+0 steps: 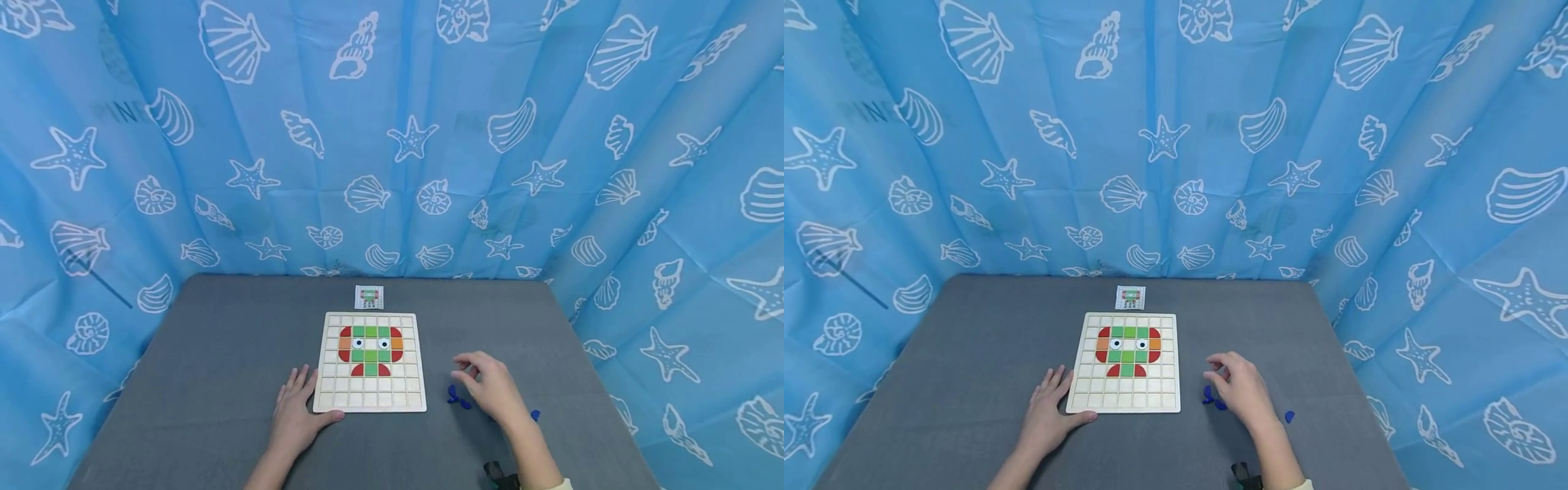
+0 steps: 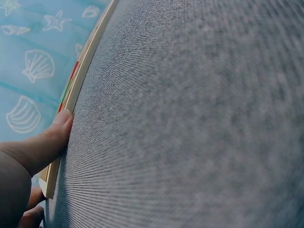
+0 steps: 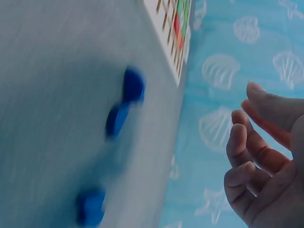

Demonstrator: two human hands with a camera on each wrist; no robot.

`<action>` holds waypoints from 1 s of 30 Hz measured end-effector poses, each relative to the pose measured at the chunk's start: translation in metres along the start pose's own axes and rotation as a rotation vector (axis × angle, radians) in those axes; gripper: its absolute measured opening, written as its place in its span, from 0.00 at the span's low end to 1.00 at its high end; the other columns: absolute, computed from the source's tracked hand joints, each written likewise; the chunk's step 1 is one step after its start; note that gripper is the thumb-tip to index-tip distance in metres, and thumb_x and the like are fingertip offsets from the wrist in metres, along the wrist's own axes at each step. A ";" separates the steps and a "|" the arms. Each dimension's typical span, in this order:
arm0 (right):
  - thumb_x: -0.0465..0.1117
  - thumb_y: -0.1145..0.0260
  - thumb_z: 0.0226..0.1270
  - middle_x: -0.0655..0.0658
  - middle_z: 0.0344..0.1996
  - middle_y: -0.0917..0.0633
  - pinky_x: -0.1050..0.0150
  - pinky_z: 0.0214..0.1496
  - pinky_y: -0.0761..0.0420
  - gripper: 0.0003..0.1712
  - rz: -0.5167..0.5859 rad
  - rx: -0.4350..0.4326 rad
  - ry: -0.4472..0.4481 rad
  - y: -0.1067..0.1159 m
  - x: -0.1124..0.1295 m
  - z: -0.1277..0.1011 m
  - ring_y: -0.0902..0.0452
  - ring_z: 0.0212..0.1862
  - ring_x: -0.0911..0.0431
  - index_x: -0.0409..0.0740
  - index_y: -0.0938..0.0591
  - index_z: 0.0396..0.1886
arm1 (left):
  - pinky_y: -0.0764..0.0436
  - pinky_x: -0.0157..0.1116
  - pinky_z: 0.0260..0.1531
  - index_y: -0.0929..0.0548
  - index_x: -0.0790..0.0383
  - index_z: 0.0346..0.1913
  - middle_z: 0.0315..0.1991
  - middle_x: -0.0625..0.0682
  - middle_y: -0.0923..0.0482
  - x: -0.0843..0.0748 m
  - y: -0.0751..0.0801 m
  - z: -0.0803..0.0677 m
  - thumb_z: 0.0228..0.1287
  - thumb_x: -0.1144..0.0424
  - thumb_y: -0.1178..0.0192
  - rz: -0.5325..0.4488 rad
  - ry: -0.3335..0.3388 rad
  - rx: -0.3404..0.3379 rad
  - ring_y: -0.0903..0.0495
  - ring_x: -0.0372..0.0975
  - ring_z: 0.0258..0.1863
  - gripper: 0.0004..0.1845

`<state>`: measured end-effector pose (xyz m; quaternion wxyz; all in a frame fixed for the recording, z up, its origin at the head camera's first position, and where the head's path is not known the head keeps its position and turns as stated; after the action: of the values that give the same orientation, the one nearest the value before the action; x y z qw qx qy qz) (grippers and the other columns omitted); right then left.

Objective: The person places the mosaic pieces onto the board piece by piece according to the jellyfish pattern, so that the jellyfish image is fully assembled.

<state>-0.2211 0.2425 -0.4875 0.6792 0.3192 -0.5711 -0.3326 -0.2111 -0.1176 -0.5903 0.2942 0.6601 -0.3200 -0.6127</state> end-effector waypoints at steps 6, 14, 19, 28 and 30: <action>0.39 0.26 0.63 0.49 0.33 0.16 0.60 0.36 0.19 0.11 -0.054 0.044 -0.160 0.020 -0.050 -0.016 0.21 0.35 0.58 0.40 0.13 0.44 | 0.48 0.61 0.76 0.34 0.67 0.75 0.77 0.66 0.42 0.002 -0.002 0.000 0.39 0.30 0.25 -0.004 0.005 0.004 0.51 0.60 0.79 0.64; 0.41 0.27 0.64 0.45 0.33 0.13 0.50 0.38 0.16 0.15 -0.121 0.134 -0.363 0.032 -0.104 -0.036 0.16 0.36 0.51 0.34 0.15 0.44 | 0.48 0.61 0.76 0.34 0.66 0.75 0.77 0.66 0.42 0.001 -0.001 0.001 0.38 0.31 0.24 -0.015 0.004 -0.007 0.50 0.60 0.79 0.64; 0.46 0.27 0.65 0.40 0.28 0.20 0.52 0.33 0.23 0.20 -0.218 0.237 -0.565 0.032 -0.136 -0.052 0.23 0.32 0.49 0.33 0.22 0.37 | 0.48 0.61 0.76 0.34 0.66 0.75 0.77 0.66 0.42 0.001 -0.001 0.003 0.38 0.31 0.24 -0.020 -0.001 -0.009 0.50 0.60 0.79 0.64; 0.36 0.32 0.66 0.40 0.28 0.17 0.53 0.33 0.22 0.08 -0.094 0.169 -0.607 0.029 -0.152 -0.051 0.21 0.30 0.51 0.34 0.19 0.32 | 0.49 0.60 0.76 0.35 0.65 0.76 0.78 0.65 0.43 0.006 -0.004 0.004 0.38 0.30 0.25 -0.019 0.012 -0.004 0.51 0.59 0.80 0.64; 0.33 0.35 0.67 0.42 0.26 0.16 0.56 0.31 0.21 0.06 -0.059 0.142 -0.595 0.029 -0.152 -0.049 0.20 0.28 0.54 0.32 0.17 0.33 | 0.49 0.60 0.77 0.35 0.65 0.76 0.78 0.65 0.43 0.006 -0.004 0.004 0.38 0.30 0.25 -0.020 0.018 -0.003 0.52 0.59 0.80 0.65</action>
<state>-0.1897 0.3864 -0.5565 0.4482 0.2711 -0.7571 -0.3904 -0.2148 -0.1199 -0.5978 0.2916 0.6683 -0.3098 -0.6102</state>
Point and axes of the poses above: each hand's wrist, its own z-axis towards the middle knuckle, its own y-axis out of the back of the hand, x = y × z, the point moved 9 cm from there along z, towards the middle knuckle
